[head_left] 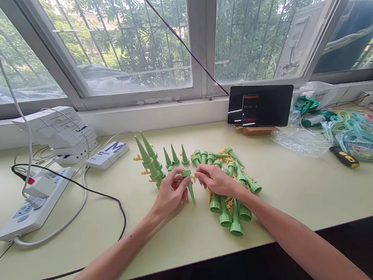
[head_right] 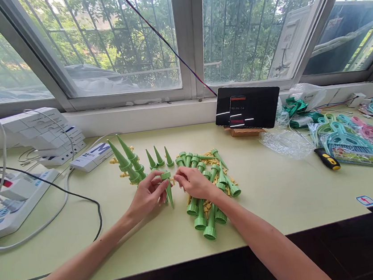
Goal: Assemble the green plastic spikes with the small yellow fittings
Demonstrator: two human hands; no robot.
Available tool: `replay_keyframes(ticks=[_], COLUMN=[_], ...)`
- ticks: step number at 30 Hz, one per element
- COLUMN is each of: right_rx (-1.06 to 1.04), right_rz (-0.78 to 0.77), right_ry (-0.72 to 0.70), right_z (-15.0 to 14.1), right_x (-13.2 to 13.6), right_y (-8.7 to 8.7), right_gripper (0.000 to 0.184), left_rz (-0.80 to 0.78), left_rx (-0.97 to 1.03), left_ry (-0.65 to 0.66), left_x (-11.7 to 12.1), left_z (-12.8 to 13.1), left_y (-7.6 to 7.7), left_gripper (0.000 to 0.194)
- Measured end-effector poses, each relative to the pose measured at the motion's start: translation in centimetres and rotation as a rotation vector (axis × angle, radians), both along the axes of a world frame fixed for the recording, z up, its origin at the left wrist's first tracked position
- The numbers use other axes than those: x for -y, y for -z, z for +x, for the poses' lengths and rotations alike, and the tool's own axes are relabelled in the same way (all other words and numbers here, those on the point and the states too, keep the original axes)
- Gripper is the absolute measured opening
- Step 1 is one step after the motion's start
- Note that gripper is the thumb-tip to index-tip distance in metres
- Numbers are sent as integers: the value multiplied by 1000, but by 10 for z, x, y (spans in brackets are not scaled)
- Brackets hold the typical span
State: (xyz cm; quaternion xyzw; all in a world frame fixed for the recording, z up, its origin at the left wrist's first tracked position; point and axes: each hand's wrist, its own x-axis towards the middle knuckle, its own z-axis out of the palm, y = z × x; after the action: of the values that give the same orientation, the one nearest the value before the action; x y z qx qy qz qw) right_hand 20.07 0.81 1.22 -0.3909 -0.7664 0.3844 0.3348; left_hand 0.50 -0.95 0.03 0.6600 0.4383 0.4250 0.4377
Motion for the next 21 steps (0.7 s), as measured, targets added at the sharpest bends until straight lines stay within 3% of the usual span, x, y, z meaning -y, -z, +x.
replay_keyframes(ticks=[4,14,21], right_rx=[-27,-23,-26], right_rz=[-13,9,12], right_ry=[-4,-4,-16], right_z=[0,0,-1], right_x=[-1,0,0], right_y=[2,-1,-1], right_gripper=[12,12,14], left_rz=[-9,-12,43], left_rx=[5,-36,-87], left_ry=[-16,-22,-40], left_x=[-1,0,-1], left_z=[0,-2,-3], left_y=[1,2,6], left_gripper=[28,40,37])
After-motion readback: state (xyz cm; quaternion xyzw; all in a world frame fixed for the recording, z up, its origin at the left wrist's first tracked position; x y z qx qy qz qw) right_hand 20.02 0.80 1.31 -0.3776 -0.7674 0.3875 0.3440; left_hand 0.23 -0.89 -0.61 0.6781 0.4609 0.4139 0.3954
